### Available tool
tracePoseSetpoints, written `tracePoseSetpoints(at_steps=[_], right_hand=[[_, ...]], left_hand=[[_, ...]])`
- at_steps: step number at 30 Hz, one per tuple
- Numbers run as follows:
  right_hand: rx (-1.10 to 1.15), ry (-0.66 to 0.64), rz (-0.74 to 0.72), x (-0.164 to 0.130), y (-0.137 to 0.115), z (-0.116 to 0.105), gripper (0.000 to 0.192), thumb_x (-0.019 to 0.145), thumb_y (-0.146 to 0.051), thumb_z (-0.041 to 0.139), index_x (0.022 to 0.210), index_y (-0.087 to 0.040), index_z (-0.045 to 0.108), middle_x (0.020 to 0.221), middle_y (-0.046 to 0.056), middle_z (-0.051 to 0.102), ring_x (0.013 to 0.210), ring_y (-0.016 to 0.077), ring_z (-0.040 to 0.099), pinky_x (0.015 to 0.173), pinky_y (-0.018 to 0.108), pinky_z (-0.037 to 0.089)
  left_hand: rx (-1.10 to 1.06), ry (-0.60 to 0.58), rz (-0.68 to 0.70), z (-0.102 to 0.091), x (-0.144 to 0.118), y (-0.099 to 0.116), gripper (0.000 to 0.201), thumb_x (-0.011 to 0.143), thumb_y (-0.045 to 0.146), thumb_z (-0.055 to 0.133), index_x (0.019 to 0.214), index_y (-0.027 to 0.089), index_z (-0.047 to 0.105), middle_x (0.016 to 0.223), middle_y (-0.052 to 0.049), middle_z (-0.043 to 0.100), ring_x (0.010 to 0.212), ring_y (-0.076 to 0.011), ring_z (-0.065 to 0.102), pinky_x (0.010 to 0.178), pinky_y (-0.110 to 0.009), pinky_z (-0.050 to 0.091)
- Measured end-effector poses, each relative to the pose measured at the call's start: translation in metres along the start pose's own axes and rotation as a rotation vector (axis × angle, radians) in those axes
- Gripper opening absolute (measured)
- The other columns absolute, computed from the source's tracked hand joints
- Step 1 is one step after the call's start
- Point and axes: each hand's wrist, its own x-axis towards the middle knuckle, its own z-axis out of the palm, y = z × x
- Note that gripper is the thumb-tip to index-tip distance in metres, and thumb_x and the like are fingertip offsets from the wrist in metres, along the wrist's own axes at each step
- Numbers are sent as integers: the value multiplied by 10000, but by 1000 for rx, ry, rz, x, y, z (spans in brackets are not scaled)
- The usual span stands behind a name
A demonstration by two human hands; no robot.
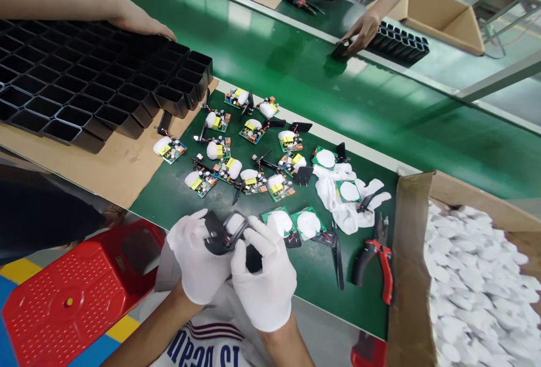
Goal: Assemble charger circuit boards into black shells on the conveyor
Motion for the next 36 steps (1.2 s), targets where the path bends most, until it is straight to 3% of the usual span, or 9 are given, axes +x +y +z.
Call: tracePoseSetpoints(at_steps=[3, 9, 12, 15, 19, 23, 27, 31, 36], right_hand=[[49, -57, 29, 2, 1, -6, 198, 1047, -315, 689, 1219, -220, 718, 1206, 99, 846, 1132, 243, 829, 1039, 383, 682], [-5, -105, 5, 3, 3, -14, 345, 1081, -415, 680, 1359, -212, 696, 1260, 104, 834, 1227, 271, 795, 1054, 395, 674], [-28, -149, -77, 4, 5, -16, 448, 1115, -514, 597, 1412, -189, 680, 1331, 137, 810, 1282, 310, 771, 1071, 451, 674], [-99, -195, -145, 5, 7, -18, 532, 1108, -582, 568, 1433, -174, 673, 1360, 172, 793, 1241, 373, 781, 983, 528, 706], [-124, -238, -197, 9, 7, -18, 439, 1086, -499, 630, 1411, -210, 687, 1333, 169, 803, 1143, 402, 806, 879, 578, 721], [56, -251, -85, 14, 4, -15, 353, 1045, -419, 738, 1359, -265, 695, 1339, 130, 806, 1157, 333, 811, 1013, 560, 694], [264, -86, 121, 12, 5, -11, 458, 965, -470, 860, 1338, -272, 681, 1336, 134, 800, 1228, 324, 790, 1053, 527, 674], [161, -186, -18, 8, 9, -13, 486, 1043, -503, 743, 1448, -248, 667, 1423, 159, 765, 1276, 334, 763, 1077, 530, 655], [85, -265, -118, 6, 10, -13, 486, 1057, -441, 707, 1498, -250, 634, 1437, 171, 755, 1218, 353, 783, 989, 563, 684]], left_hand=[[-1, 111, 56, 4, -8, 5, 296, 936, 424, 763, 1073, 259, 558, 929, -23, 737, 1000, -273, 752, 1039, -484, 467], [-63, 139, 74, 6, -6, 9, 274, 958, 305, 800, 1028, 271, 537, 812, 50, 720, 984, -231, 768, 1047, -439, 431], [-45, 161, 53, 6, -6, 10, 227, 992, 263, 763, 1021, 273, 538, 803, 45, 715, 937, -221, 749, 1042, -428, 424], [-27, 124, 59, 6, -9, 8, 91, 1048, 253, 644, 1021, 272, 559, 859, 9, 740, 903, -220, 722, 1019, -426, 422], [-32, 79, 52, 5, -14, 4, 77, 1045, 296, 608, 1100, 268, 561, 966, -41, 761, 874, -241, 702, 1001, -467, 423], [-37, 71, 49, 4, -16, 3, 191, 990, 301, 673, 1135, 257, 556, 1005, -57, 760, 898, -253, 705, 1014, -491, 420], [-49, 61, 31, 4, -15, 5, 233, 935, 266, 721, 1101, 263, 557, 987, -36, 760, 881, -242, 711, 1002, -487, 450], [-85, 61, 5, 4, -15, 5, 289, 921, 266, 775, 1062, 275, 524, 985, -23, 770, 860, -240, 726, 990, -487, 469], [-50, 87, 34, 6, -15, 6, 130, 1016, 249, 662, 1107, 248, 569, 982, -51, 764, 878, -233, 714, 1004, -479, 443]])
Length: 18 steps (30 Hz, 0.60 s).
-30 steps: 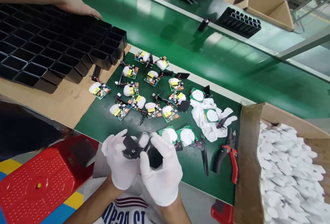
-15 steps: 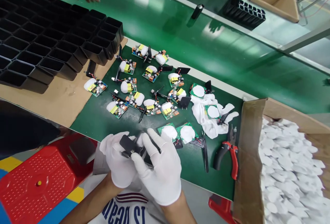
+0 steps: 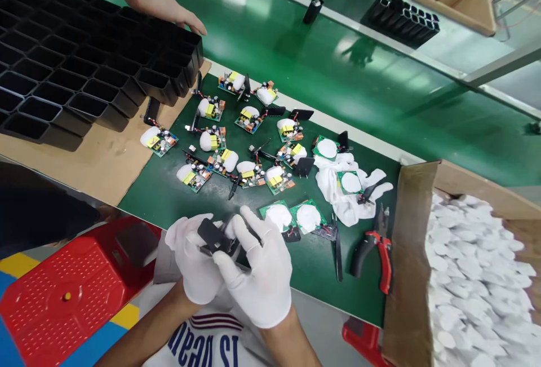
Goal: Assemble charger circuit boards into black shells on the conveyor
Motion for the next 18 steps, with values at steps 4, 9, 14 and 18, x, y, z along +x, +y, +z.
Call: tracePoseSetpoints(at_steps=[4, 9, 14, 18], right_hand=[[200, -28, 91, 7, 2, -5, 475, 1008, -419, 793, 1427, -255, 642, 1445, 169, 755, 1299, 344, 766, 1047, 555, 675], [366, -68, 68, 15, 11, -20, 518, 955, -320, 876, 1435, -312, 684, 1371, 120, 792, 1245, 313, 783, 1106, 558, 643], [588, 23, 179, 13, 7, -21, 333, 942, -317, 884, 1266, -325, 809, 1092, 63, 825, 951, 254, 788, 821, 421, 691], [701, 85, 463, 7, -10, -10, 248, 970, -446, 838, 1147, -273, 851, 1047, 57, 845, 935, 262, 798, 808, 390, 688]], left_hand=[[-27, -71, 3, -11, 9, 1, 95, 1030, 281, 664, 1086, 241, 600, 981, -50, 769, 891, -231, 720, 970, -458, 465], [-186, -388, -203, -48, 29, -4, 263, 877, 349, 893, 996, 276, 670, 1017, -27, 810, 1075, -284, 716, 952, -444, 560], [-414, -530, -328, -67, 44, -7, 271, 924, 490, 860, 1043, 264, 772, 1007, -43, 809, 967, -246, 767, 850, -383, 655], [-477, -452, -342, -66, 49, 3, 339, 922, 533, 869, 1094, 251, 791, 1026, -46, 821, 948, -227, 809, 865, -358, 682]])
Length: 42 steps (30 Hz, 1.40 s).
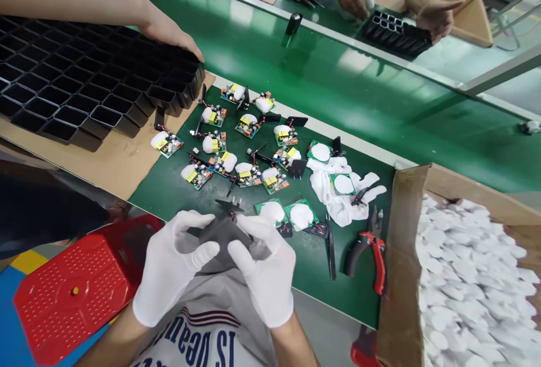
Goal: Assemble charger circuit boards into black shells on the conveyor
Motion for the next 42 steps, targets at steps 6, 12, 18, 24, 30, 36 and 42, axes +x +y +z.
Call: tracePoseSetpoints(at_steps=[6, 12, 18, 24, 30, 36, 42], right_hand=[[433, -12, 404, -9, -2, 23, 527, 1103, -652, 515, 1279, -253, 811, 1235, 97, 850, 1048, 280, 843, 821, 399, 750], [608, 17, 563, -7, -11, 29, 532, 1047, -705, 602, 1191, -254, 844, 1256, 77, 855, 1181, 252, 829, 986, 378, 727], [239, 33, 320, -5, -10, 26, 587, 1078, -705, 537, 1220, -203, 807, 1203, 135, 856, 1015, 263, 859, 839, 399, 745], [-444, 323, -169, 2, 18, 11, 415, 837, -427, 956, 1160, -227, 788, 1055, 77, 860, 741, 219, 812, 696, 328, 688], [-714, 148, -453, 1, 24, 15, 348, 1004, -341, 797, 1329, -238, 728, 1091, 58, 851, 945, 228, 845, 826, 325, 713], [-822, 116, -602, -6, 30, 16, 390, 1048, -276, 759, 1435, -277, 710, 1245, 87, 841, 1003, 252, 853, 843, 357, 719], [-888, 217, -615, 40, -10, -13, 276, 999, -332, 830, 1274, -328, 813, 1187, 47, 856, 984, 251, 839, 887, 385, 704]], left_hand=[[88, 32, 234, 10, -1, 17, 621, 769, 377, 1016, 1306, 287, 717, 1186, -60, 799, 1067, -267, 794, 939, -428, 695], [142, 66, 257, 12, -1, 22, 879, 679, 234, 1033, 1450, 313, 621, 1244, -42, 775, 1106, -270, 791, 964, -424, 693], [153, 29, 250, 8, 0, 14, 780, 753, 225, 965, 1441, 297, 605, 1151, -19, 748, 1041, -235, 749, 954, -400, 648], [124, 60, 251, 2, 0, -20, 493, 952, 197, 767, 1399, 269, 573, 1024, -1, 724, 983, -207, 712, 981, -409, 562], [321, 101, 332, 6, 0, -34, 419, 959, 195, 740, 1347, 272, 602, 1110, -37, 764, 1065, -249, 721, 977, -417, 554], [408, 72, 449, 9, 3, -37, 401, 962, 208, 642, 1361, 228, 614, 1199, -87, 767, 1106, -278, 726, 998, -452, 568], [344, 53, 440, 10, 6, -35, 364, 1010, 182, 613, 1368, 246, 626, 1165, -56, 792, 1082, -258, 739, 983, -442, 564]])
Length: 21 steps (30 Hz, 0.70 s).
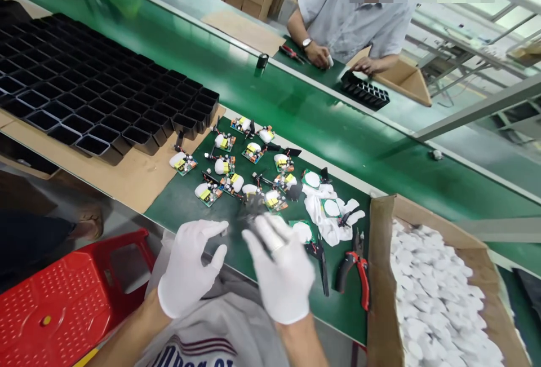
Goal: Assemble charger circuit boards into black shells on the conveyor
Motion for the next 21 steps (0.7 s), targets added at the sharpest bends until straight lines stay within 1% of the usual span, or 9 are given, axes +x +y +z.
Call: tracePoseSetpoints(at_steps=[2, 3, 5, 6, 9, 12, 16, 19, 21], right_hand=[[-59, 46, 86, 61, 33, 5, 266, 963, -386, 854, 1211, -291, 845, 1199, 74, 855, 1032, 292, 824, 976, 450, 678], [-93, 0, 182, 96, 54, 12, 320, 948, -401, 851, 1237, -264, 843, 1234, 95, 845, 1030, 303, 817, 1004, 473, 659], [-168, -149, 358, 168, 99, 38, 325, 951, -372, 794, 1228, -210, 848, 1237, 125, 841, 1098, 316, 791, 1081, 472, 600], [-186, -176, 398, 199, 120, 54, 321, 953, -343, 771, 1212, -170, 847, 1235, 147, 839, 1131, 320, 778, 1112, 461, 572], [-228, -224, 486, 261, 163, 98, 301, 900, -214, 732, 1143, -68, 834, 1159, 199, 839, 1085, 315, 777, 1060, 429, 580], [-269, -287, 500, 276, 175, 123, 266, 883, -244, 732, 1066, -77, 826, 1058, 190, 832, 1014, 317, 769, 981, 437, 599], [-289, -380, 345, 266, 160, 132, 431, 973, -401, 646, 1244, -98, 792, 1309, 235, 759, 1207, 375, 710, 1113, 496, 537], [-181, -680, 163, 260, 142, 135, 507, 899, -381, 764, 1359, -169, 781, 1260, 144, 803, 1084, 305, 760, 1057, 399, 577], [-105, -858, 69, 259, 130, 139, 650, 871, -326, 793, 1503, -203, 705, 1269, 97, 819, 1012, 252, 779, 997, 332, 601]], left_hand=[[-7, 31, -8, 4, 2, 1, 314, 1016, 179, 621, 1321, 251, 639, 1103, -42, 800, 1037, -250, 751, 947, -435, 562], [0, 52, -3, 7, 3, 2, 290, 1011, 180, 633, 1291, 253, 645, 1077, -37, 803, 1016, -249, 756, 927, -433, 559], [34, 87, 14, 12, 4, 3, 254, 994, 187, 663, 1238, 254, 656, 1051, -34, 806, 986, -254, 765, 892, -432, 553], [50, 99, 20, 15, 4, 3, 240, 987, 190, 672, 1218, 254, 662, 1044, -33, 807, 973, -256, 767, 877, -430, 549], [66, 115, 25, 19, 4, 3, 197, 988, 198, 656, 1177, 252, 675, 1018, -29, 809, 930, -255, 765, 853, -428, 543], [46, 131, 4, 23, 4, 1, 171, 994, 208, 621, 1146, 250, 687, 1000, -26, 811, 893, -251, 759, 844, -430, 544], [10, 150, -17, 27, 4, 2, 180, 976, 211, 619, 1133, 257, 693, 979, -15, 813, 853, -245, 754, 815, -422, 543], [-61, 155, -40, 20, 5, 7, 159, 977, 208, 629, 1118, 259, 682, 983, -15, 808, 857, -238, 743, 817, -414, 551], [-131, 135, -63, 8, 8, 9, 150, 999, 212, 634, 1136, 258, 674, 978, -18, 790, 870, -228, 723, 820, -395, 560]])
